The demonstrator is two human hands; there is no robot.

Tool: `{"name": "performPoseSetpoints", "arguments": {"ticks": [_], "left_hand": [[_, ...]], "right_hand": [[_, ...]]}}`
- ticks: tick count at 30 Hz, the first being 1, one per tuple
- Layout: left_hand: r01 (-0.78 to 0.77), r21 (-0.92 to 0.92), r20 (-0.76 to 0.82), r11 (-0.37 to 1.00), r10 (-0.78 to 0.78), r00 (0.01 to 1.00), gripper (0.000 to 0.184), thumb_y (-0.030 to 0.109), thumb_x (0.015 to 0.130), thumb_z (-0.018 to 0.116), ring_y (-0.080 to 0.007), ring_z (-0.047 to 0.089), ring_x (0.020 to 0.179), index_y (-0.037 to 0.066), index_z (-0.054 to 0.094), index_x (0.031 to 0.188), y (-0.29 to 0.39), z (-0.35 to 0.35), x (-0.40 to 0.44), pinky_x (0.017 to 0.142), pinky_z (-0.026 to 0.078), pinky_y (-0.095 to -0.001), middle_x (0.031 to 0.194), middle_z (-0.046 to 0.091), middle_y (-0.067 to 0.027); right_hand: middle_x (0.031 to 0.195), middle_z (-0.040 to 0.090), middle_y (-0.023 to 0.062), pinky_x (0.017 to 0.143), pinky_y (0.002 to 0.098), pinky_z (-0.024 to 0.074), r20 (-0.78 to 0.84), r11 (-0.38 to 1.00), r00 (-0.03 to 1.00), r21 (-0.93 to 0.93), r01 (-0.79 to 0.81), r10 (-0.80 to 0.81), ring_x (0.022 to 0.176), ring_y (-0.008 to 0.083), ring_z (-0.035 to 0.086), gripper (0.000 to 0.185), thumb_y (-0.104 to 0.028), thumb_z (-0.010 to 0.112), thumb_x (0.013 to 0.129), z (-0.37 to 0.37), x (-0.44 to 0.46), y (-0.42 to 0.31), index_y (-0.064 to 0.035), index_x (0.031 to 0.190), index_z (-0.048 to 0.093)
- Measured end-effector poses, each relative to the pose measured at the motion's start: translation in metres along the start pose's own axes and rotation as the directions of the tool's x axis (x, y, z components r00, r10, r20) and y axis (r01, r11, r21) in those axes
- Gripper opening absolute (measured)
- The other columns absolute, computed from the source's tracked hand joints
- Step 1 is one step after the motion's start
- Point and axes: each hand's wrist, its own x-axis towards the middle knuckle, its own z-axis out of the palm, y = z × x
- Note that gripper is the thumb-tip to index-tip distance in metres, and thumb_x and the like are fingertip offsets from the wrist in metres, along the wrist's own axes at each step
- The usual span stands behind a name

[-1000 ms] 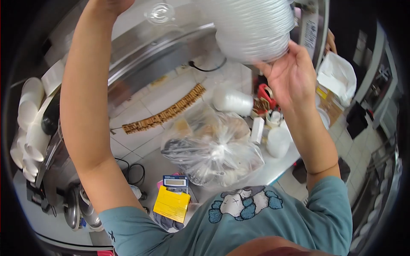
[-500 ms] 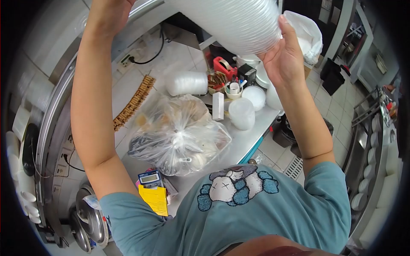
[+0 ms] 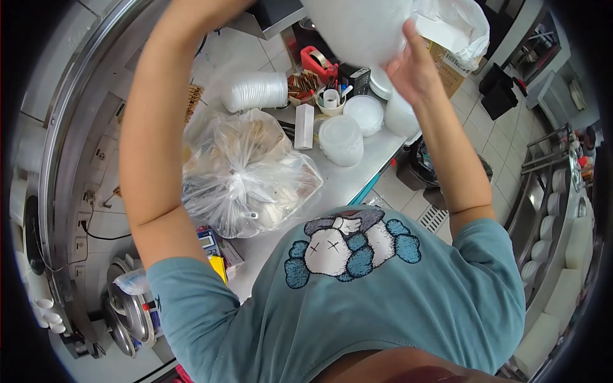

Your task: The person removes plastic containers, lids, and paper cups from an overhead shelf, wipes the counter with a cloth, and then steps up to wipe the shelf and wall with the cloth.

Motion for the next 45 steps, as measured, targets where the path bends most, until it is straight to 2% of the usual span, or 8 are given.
{"name": "performPoseSetpoints", "arguments": {"ticks": [1, 5, 10, 23, 26, 30, 40, 45], "left_hand": [[0.0, 0.011, 0.086, 1.0, -0.001, 0.996, 0.075, 0.058, 0.083, 0.073, -0.0329, 0.049, 0.125, 0.011, 0.054, 0.138, -0.015, 0.008, -0.004, 0.101, 0.049, -0.0475, 0.132, 0.047, -0.0161], [0.04, 0.081, 0.25, 0.996, -0.059, 0.966, 0.074, 0.058, 0.085, 0.071, -0.0357, 0.045, 0.129, 0.013, 0.051, 0.139, -0.054, 0.057, -0.049, 0.101, 0.049, -0.0526, 0.136, 0.042, -0.0163], [0.254, 0.001, 0.067, 0.967, -0.253, 0.965, 0.067, 0.031, 0.072, 0.089, -0.0327, 0.044, 0.133, 0.022, 0.066, 0.135, -0.075, 0.107, -0.133, 0.099, 0.047, -0.0437, 0.145, 0.039, -0.0132], [0.807, -0.091, -0.19, 0.583, -0.806, 0.561, 0.062, 0.034, 0.08, 0.084, -0.0353, 0.048, 0.131, 0.011, 0.057, 0.131, -0.189, 0.123, -0.263, 0.099, 0.049, -0.0462, 0.143, 0.045, -0.0166], [0.924, 0.151, -0.249, 0.351, -0.891, 0.38, 0.068, 0.037, 0.08, 0.083, -0.0385, 0.051, 0.13, 0.009, 0.055, 0.135, -0.22, 0.137, -0.289, 0.104, 0.046, -0.0464, 0.145, 0.047, -0.0208], [0.828, 0.422, -0.314, 0.369, -0.798, 0.515, 0.076, 0.039, 0.08, 0.082, -0.0411, 0.051, 0.13, 0.006, 0.051, 0.141, -0.201, 0.14, -0.285, 0.11, 0.042, -0.0467, 0.149, 0.045, -0.0239], [0.749, 0.172, -0.117, 0.64, -0.741, 0.661, 0.065, 0.037, 0.086, 0.079, -0.0367, 0.059, 0.127, 0.003, 0.058, 0.138, -0.121, 0.072, -0.271, 0.106, 0.048, -0.0432, 0.137, 0.061, -0.0203], [0.698, -0.049, -0.263, 0.715, -0.683, 0.681, 0.034, 0.024, 0.088, 0.078, -0.0225, 0.071, 0.106, 0.004, 0.073, 0.116, -0.019, -0.039, -0.248, 0.093, 0.054, -0.0342, 0.113, 0.075, -0.0119]], "right_hand": [[0.157, 0.045, 0.0123, 0.119, 0.045, 0.0376, 0.104, 0.994, 0.989, 0.024, -0.105, 0.102, 0.144, 0.0263, 0.046, 0.085, -0.051, 0.068, 0.095, -0.018, -0.005, 0.014, -0.0069, 0.157, 0.03], [0.159, 0.042, 0.0103, 0.118, 0.0487, 0.0389, 0.058, 0.92, 0.931, 0.149, -0.364, 0.359, 0.144, 0.0265, 0.045, 0.093, -0.053, 0.073, 0.09, -0.059, -0.048, 0.091, -0.0102, 0.158, 0.028], [0.148, 0.045, 0.0146, 0.109, 0.0565, 0.0456, 0.087, 0.847, 0.873, 0.211, -0.488, 0.481, 0.137, 0.0329, 0.049, 0.104, -0.041, 0.085, 0.082, -0.103, -0.046, 0.173, -0.0073, 0.154, 0.018], [0.144, 0.046, 0.0239, 0.108, 0.0525, 0.0439, -0.003, 0.669, 0.683, -0.193, -0.718, 0.731, 0.135, 0.0351, 0.05, 0.105, -0.04, 0.086, 0.08, -0.06, 0.043, 0.309, 0.0021, 0.153, 0.022], [0.139, 0.05, 0.0271, 0.108, 0.0489, 0.0438, -0.174, 0.604, 0.829, -0.608, -0.515, 0.532, 0.132, 0.0381, 0.052, 0.094, -0.044, 0.083, 0.083, -0.065, 0.038, 0.35, 0.008, 0.145, 0.036], [0.131, 0.054, 0.0312, 0.109, 0.0495, 0.039, 0.101, 0.406, 0.993, -0.911, 0.066, 0.066, 0.125, 0.0436, 0.051, 0.077, -0.039, 0.08, 0.086, -0.076, 0.022, 0.331, 0.0087, 0.136, 0.047], [0.147, 0.043, 0.0245, 0.119, 0.0492, 0.0225, 0.133, 0.433, 0.981, -0.9, 0.059, 0.144, 0.139, 0.041, 0.035, 0.078, -0.036, 0.078, 0.084, -0.093, -0.024, 0.297, 0.0024, 0.143, 0.045], [0.131, 0.058, 0.0246, 0.109, 0.0489, 0.0374, 0.094, 0.426, 0.993, -0.898, 0.114, -0.068, 0.125, 0.0424, 0.052, 0.058, -0.022, 0.081, 0.078, -0.127, -0.036, 0.285, 0.001, 0.127, 0.059]]}}
